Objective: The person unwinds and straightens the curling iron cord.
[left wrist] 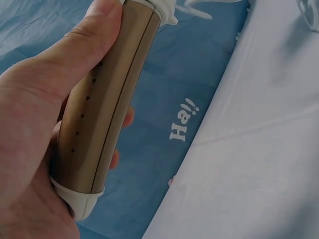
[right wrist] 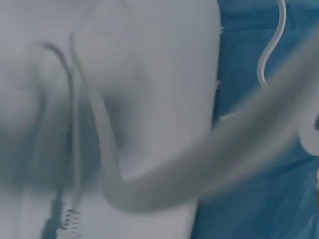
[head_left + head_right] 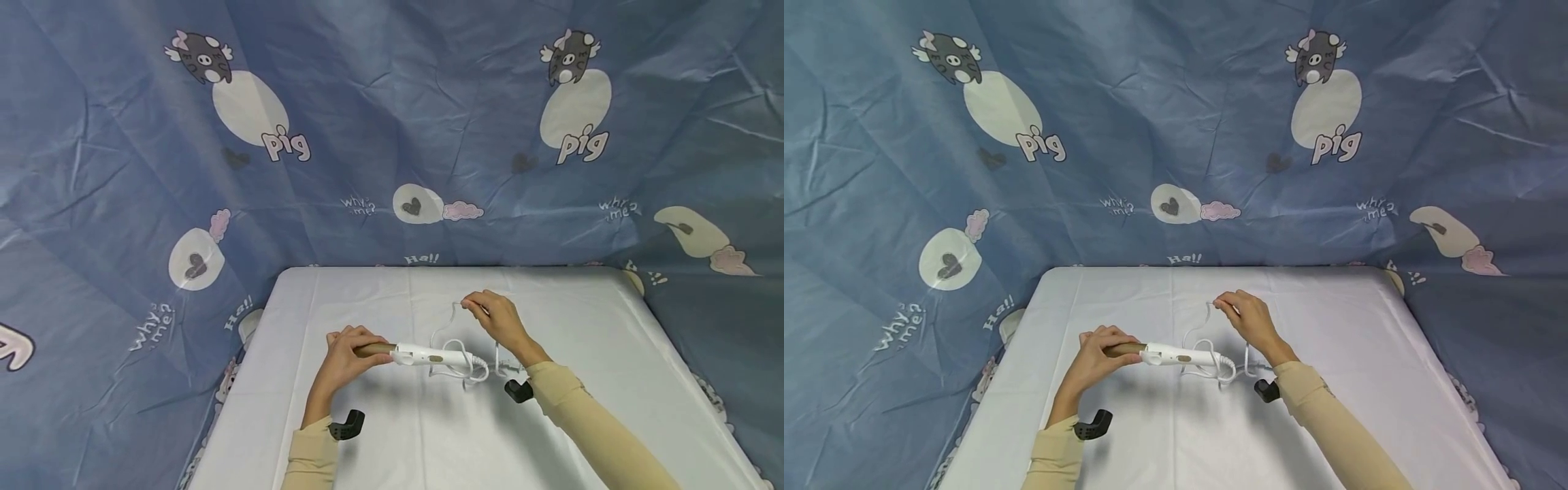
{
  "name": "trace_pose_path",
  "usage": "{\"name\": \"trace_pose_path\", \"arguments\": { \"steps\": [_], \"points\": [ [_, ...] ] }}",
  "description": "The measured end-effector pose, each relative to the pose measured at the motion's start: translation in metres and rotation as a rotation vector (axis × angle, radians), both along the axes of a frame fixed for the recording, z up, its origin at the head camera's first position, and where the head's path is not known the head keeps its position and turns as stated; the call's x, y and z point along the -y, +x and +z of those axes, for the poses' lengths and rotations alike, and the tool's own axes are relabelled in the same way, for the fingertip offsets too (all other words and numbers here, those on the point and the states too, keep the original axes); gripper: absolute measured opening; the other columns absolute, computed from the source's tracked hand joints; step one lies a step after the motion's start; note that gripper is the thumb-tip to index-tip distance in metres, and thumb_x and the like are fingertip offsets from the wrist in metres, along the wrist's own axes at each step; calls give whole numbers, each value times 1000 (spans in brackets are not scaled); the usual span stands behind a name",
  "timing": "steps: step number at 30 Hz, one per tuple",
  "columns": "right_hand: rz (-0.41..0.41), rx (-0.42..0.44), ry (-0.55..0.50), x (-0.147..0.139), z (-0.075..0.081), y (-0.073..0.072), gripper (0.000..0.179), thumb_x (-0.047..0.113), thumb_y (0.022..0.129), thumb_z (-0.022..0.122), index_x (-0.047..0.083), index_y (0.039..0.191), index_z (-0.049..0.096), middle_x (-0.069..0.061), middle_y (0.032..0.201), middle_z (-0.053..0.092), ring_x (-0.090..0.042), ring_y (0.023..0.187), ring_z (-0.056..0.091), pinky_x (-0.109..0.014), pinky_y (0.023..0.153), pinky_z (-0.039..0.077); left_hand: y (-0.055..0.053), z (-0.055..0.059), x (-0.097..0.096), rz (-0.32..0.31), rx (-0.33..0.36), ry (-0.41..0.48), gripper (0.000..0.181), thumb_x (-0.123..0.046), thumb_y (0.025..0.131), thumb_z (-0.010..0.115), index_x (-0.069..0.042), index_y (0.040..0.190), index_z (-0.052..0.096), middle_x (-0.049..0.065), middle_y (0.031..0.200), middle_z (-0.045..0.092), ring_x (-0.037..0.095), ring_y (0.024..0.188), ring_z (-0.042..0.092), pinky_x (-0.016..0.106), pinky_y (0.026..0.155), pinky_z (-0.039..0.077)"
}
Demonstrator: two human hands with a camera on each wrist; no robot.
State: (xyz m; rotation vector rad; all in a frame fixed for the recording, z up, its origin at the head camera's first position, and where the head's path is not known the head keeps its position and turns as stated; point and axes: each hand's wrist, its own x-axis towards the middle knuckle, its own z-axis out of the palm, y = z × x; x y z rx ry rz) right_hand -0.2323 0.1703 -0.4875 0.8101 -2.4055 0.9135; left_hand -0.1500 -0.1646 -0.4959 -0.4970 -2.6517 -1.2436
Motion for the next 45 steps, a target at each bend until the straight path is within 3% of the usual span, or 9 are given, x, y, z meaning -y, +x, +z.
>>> {"name": "trace_pose_path", "arguments": {
  "steps": [9,16,22,26,32,39,45],
  "points": [
    [56,97,100,0,-23,2,8,24,92,61,27,90,69,17,66,51,1,58,42,-22,56,38,-1,-2,4,19,13,20,28,-55,68,77,-44,93,70,-23,87,61,7,81,46,36,84,14],
    [101,159,123,3,-39,6,12,26,93,59,23,94,71,4,74,65,1,64,48,-23,61,42,-1,-1,4,40,24,32,29,-56,68,76,-44,94,70,-23,88,61,8,80,47,36,83,15],
    [93,201,170,10,-47,20,13,26,90,64,20,98,71,11,81,64,-2,69,51,-26,65,45,-2,0,2,48,11,52,31,-54,69,76,-40,97,71,-20,90,63,8,82,48,35,82,14],
    [88,221,147,15,-55,32,11,23,85,69,15,93,68,6,78,63,-8,69,54,-28,65,47,-3,-1,2,62,-15,65,34,-52,70,77,-35,99,72,-17,90,64,9,81,48,36,81,13],
    [165,126,87,24,-69,46,14,17,82,71,18,96,73,4,93,72,-16,86,67,-29,73,52,-6,-3,2,99,-33,76,32,-53,70,76,-38,98,72,-17,90,64,9,81,47,35,81,14],
    [227,-26,139,32,-78,58,7,19,87,67,22,90,72,10,94,69,-9,88,66,-26,75,51,-8,-4,0,127,-52,84,32,-52,70,77,-38,98,72,-17,90,64,8,81,46,35,81,13],
    [246,-11,86,35,-78,73,7,19,87,67,22,91,72,12,91,71,-7,85,66,-23,75,50,-11,-5,-2,146,-70,64,32,-53,70,77,-36,97,72,-16,89,64,9,82,47,36,81,13]
  ]
}}
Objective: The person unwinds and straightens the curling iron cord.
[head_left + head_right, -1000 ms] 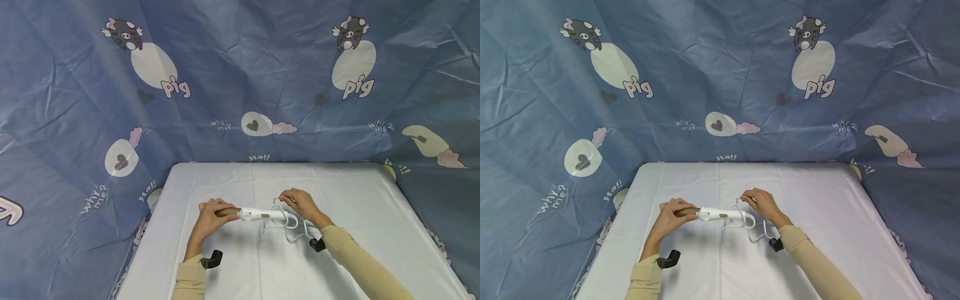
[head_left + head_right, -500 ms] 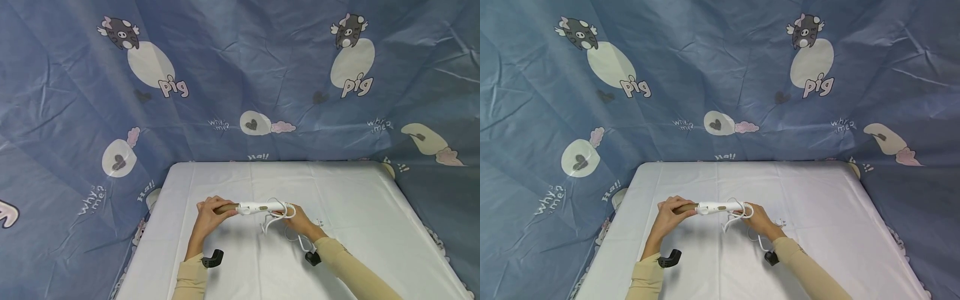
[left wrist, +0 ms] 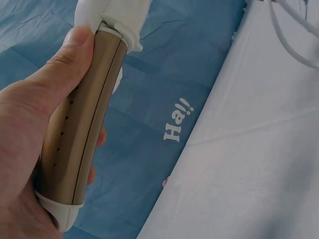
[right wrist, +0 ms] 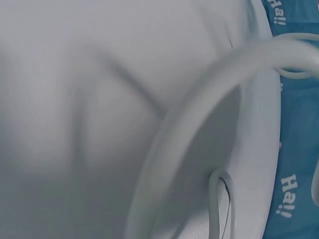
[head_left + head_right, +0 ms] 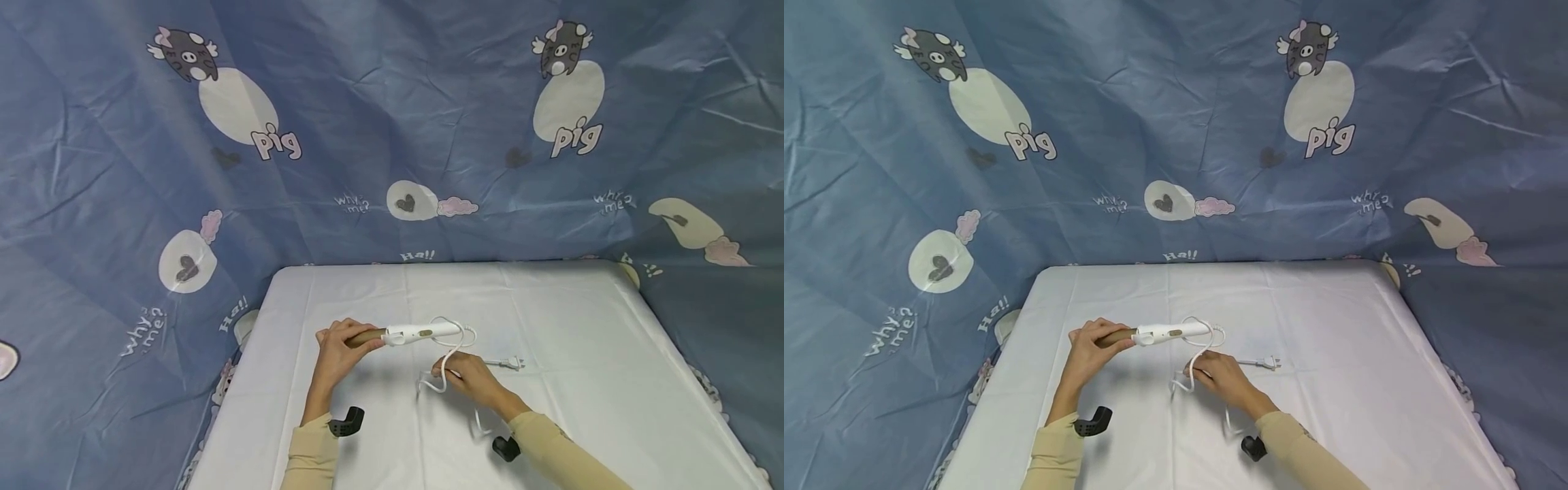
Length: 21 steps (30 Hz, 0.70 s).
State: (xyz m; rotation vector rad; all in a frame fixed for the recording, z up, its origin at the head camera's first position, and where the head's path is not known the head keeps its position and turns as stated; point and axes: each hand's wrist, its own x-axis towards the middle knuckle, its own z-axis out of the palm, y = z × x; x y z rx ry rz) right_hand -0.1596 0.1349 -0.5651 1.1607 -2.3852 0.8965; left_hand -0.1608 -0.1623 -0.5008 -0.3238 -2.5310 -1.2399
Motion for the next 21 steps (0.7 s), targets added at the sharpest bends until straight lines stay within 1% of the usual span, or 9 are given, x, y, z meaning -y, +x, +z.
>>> {"name": "trace_pose_path", "arguments": {
  "steps": [4,7,10,15,20,21],
  "points": [
    [19,21,-47,1,4,7,5,20,86,69,22,90,71,13,87,69,-2,80,63,-19,71,48,-2,1,0,26,5,12,32,-53,69,77,-36,96,73,-17,88,64,10,83,49,37,84,14],
    [28,35,-72,1,7,12,5,24,86,68,22,90,70,13,84,68,1,76,60,-14,68,45,-2,0,1,37,8,18,34,-53,69,77,-34,96,74,-16,88,64,11,83,49,37,85,14],
    [50,1,-87,2,9,16,5,25,87,67,21,87,70,12,82,67,3,72,57,-12,65,44,-2,-2,1,41,12,10,35,-54,70,76,-32,97,74,-17,87,64,11,83,50,37,85,14],
    [97,-98,-74,1,15,23,5,26,89,65,23,87,68,13,80,64,4,70,54,-9,64,42,0,-6,2,45,13,-15,34,-56,69,76,-35,96,74,-16,86,64,11,81,49,37,84,14],
    [108,-124,-79,-1,28,25,1,22,86,68,23,87,68,14,81,63,3,69,51,-10,64,41,1,-7,2,57,-17,-58,34,-57,69,75,-36,95,73,-16,85,64,10,80,49,37,82,15],
    [110,-131,-81,-1,31,25,3,20,85,70,22,87,69,13,80,63,3,69,50,-10,64,41,1,-6,1,60,-21,-66,34,-57,69,75,-35,95,73,-16,85,64,10,79,49,37,82,15]
  ]
}}
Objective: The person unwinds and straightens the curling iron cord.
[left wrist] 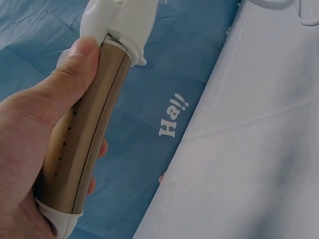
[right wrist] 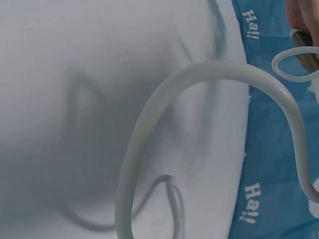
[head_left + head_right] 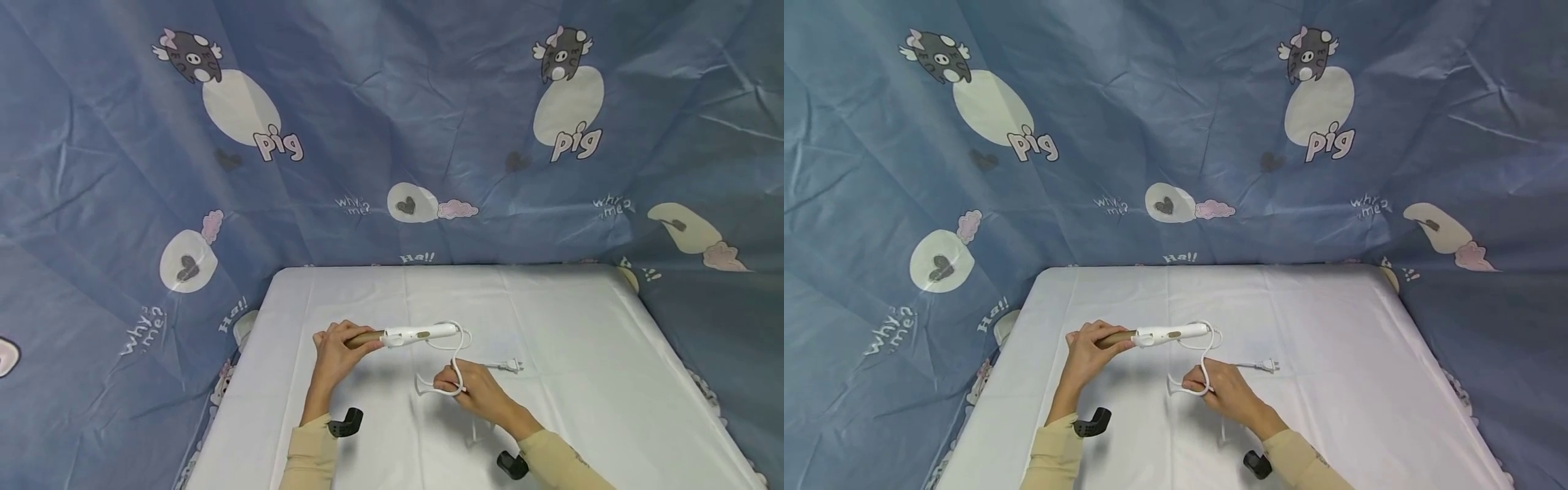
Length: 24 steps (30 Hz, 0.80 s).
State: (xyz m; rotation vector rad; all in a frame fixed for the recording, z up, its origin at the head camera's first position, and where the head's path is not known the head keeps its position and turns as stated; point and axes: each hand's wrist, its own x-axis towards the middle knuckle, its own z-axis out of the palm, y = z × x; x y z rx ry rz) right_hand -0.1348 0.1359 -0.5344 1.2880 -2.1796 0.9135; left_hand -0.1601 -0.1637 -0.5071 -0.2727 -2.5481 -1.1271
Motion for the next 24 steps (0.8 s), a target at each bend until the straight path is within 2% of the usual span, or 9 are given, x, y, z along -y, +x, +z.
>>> {"name": "trace_pose_path", "arguments": {
  "steps": [5,12,18,24],
  "points": [
    [16,-35,-18,-1,14,-2,12,15,79,74,21,87,69,12,80,63,1,66,47,-10,61,38,0,0,-1,11,9,-29,36,-58,68,75,-34,95,74,-16,84,63,10,79,49,37,81,15],
    [54,-48,-48,-4,32,-7,4,20,87,68,18,90,69,9,81,64,1,65,46,-10,61,37,0,0,-2,22,17,-48,35,-58,68,75,-35,95,74,-15,84,64,10,77,47,37,80,15],
    [86,-5,-66,-5,42,-9,22,6,74,77,17,91,69,9,79,61,0,67,46,-10,63,38,2,3,1,27,12,-104,38,-60,68,74,-33,95,75,-15,85,63,9,79,48,37,80,16],
    [139,0,-100,-5,49,-13,4,15,86,69,13,89,68,7,81,62,-2,69,47,-11,64,39,5,3,3,12,18,-126,39,-60,67,74,-32,95,75,-15,85,64,8,78,46,36,79,15]
  ]
}}
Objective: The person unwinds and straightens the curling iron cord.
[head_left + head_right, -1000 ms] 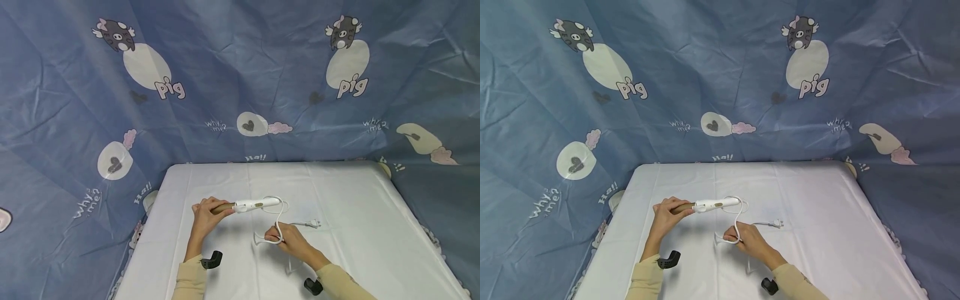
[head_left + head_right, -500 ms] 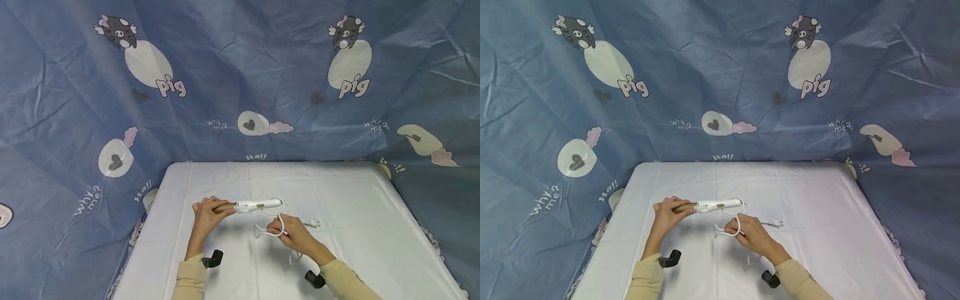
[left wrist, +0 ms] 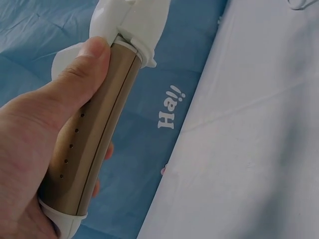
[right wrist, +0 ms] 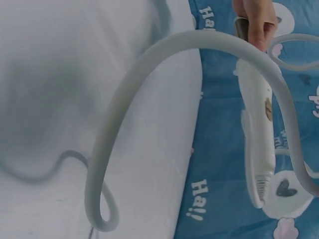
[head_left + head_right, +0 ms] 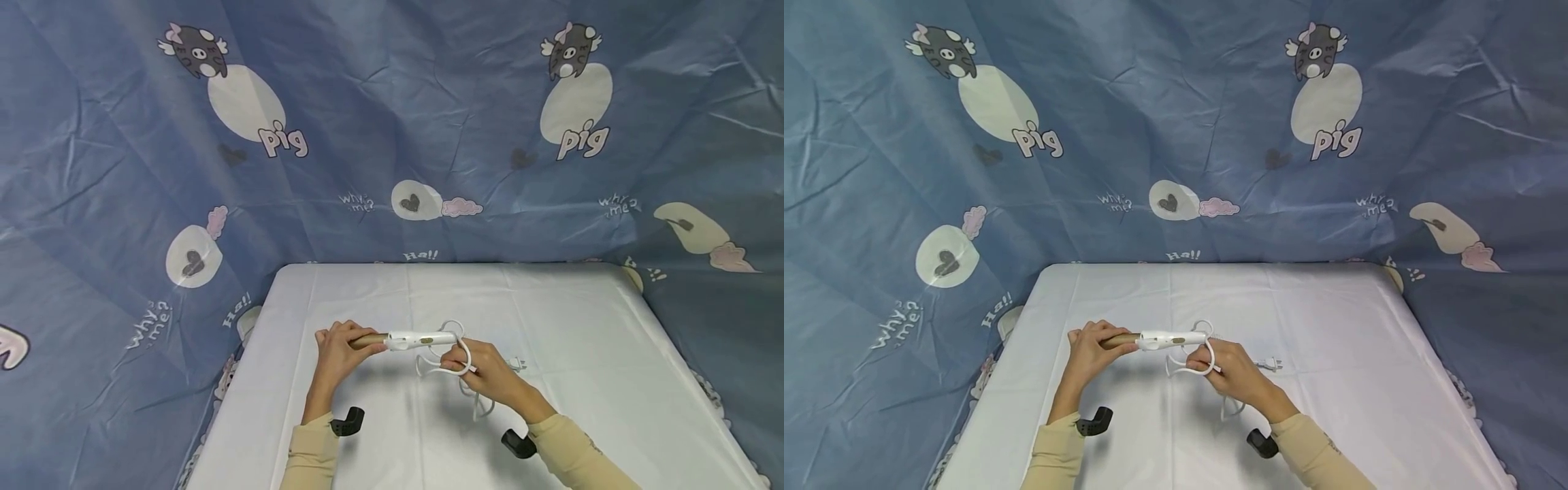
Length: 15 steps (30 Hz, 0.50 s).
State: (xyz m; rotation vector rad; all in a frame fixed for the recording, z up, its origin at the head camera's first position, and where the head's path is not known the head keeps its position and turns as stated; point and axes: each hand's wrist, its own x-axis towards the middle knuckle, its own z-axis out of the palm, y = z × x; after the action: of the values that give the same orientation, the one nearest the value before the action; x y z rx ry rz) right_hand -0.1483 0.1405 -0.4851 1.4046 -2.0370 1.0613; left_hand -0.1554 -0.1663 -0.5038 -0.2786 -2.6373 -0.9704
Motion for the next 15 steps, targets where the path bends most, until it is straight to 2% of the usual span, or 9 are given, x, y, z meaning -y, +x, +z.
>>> {"name": "trace_pose_path", "arguments": {
  "steps": [5,11,15],
  "points": [
    [20,23,-21,0,8,-4,3,12,86,69,12,87,66,7,77,58,-1,66,46,-11,61,38,0,0,2,-13,8,-11,39,-60,67,74,-33,95,75,-15,87,64,8,77,46,36,79,15],
    [36,116,-25,-2,20,-12,1,12,89,64,11,89,66,6,75,61,2,62,41,-10,56,35,2,0,3,-35,8,-11,33,-60,66,75,-37,90,74,-19,85,62,6,75,44,35,78,15],
    [20,167,-44,-4,27,-21,18,-3,84,66,13,92,65,1,78,65,1,60,42,-12,55,36,4,1,3,-56,19,-3,33,-61,65,75,-38,89,74,-21,83,61,6,73,42,34,77,15]
  ]
}}
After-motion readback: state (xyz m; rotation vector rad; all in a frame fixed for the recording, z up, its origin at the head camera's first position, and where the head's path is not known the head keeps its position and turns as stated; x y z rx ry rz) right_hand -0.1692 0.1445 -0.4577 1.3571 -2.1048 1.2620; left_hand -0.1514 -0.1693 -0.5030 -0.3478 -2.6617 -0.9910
